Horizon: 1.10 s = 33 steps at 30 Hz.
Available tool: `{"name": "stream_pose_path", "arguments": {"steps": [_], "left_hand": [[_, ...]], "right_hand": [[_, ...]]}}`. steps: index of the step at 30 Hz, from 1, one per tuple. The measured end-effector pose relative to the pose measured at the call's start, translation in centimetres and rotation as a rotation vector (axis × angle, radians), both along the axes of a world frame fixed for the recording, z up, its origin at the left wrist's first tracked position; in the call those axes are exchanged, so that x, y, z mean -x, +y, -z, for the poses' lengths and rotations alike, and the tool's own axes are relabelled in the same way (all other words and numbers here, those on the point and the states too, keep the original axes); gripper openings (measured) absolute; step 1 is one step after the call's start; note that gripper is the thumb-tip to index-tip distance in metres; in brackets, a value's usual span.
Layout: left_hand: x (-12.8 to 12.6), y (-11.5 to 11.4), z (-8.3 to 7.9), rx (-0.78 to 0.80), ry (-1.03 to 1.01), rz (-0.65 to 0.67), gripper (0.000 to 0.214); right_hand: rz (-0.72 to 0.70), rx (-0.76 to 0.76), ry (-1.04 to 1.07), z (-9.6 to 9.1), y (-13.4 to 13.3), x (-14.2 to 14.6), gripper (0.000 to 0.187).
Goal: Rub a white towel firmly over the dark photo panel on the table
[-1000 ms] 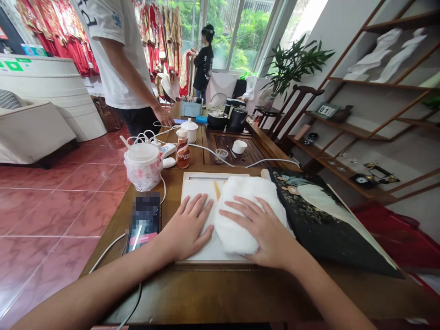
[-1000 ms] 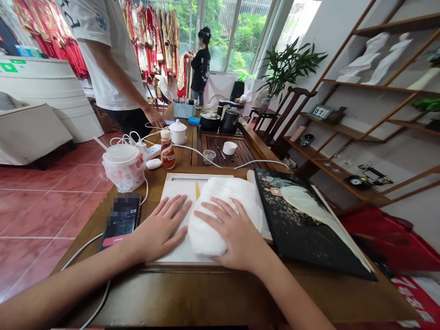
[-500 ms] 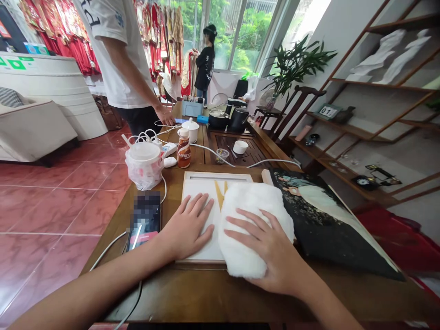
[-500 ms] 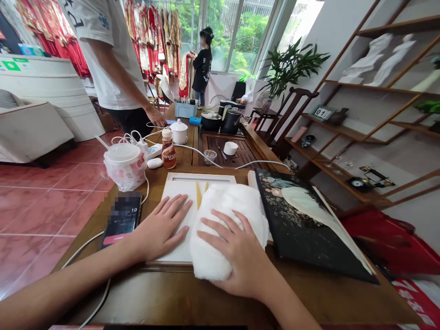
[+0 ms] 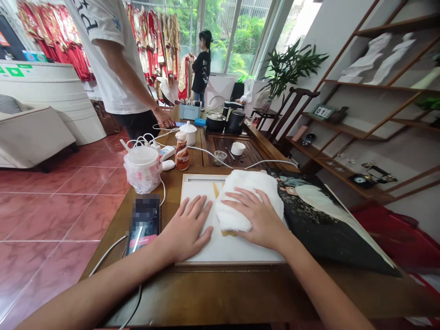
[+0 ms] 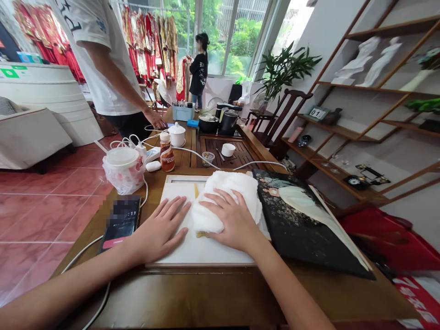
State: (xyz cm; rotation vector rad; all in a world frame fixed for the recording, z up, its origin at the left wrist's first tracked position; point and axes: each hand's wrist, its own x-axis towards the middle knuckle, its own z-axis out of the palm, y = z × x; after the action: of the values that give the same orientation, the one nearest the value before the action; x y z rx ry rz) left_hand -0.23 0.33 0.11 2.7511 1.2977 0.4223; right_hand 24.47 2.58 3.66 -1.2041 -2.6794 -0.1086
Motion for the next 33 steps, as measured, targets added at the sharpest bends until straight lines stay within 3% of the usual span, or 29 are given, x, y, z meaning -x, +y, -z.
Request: {"name": "stream_pose_path", "arguments": {"steps": [3,12,15,22,25,28,33], "left_hand": [[0.0,0.0,-0.1,0.003,0.013,-0.007,0.059],[-0.1,0.0,0.2,0.0,0.007,-0.012,0.059],[-0.2,0.0,0.2,0.008,0.01,-0.012,0.059],[-0.1,0.0,0.0,0.024,0.02,-0.004,0.06],[-0.1,-0.1,-0.1,0.029,0.035,-0.007,0.061],[-0.1,-0.1,-0.2,0.027,0.043,-0.011,0.061],[-0.1,-0.1,-0.2,0.028,0.048,-0.016,0.06]], "right_hand": [[-0.012,0.016,-0.007,0.1,-0.6,-0.1,0.061],[-0.073,0.041,-0.061,0.5,-6.4,-2.0,0.067],[-0.067,0.04,-0.053,0.5,-5.9,-2.1,0.066],[0.019,0.003,-0.033,0.4,-0.8,-1.5,0.063],[0.037,-0.012,-0.034,0.5,0.3,-1.4,0.061],[0.031,-0.013,-0.043,0.6,-0.5,-1.5,0.062],[-0.01,-0.023,-0.074,1.0,-4.4,-2.5,0.068]]}}
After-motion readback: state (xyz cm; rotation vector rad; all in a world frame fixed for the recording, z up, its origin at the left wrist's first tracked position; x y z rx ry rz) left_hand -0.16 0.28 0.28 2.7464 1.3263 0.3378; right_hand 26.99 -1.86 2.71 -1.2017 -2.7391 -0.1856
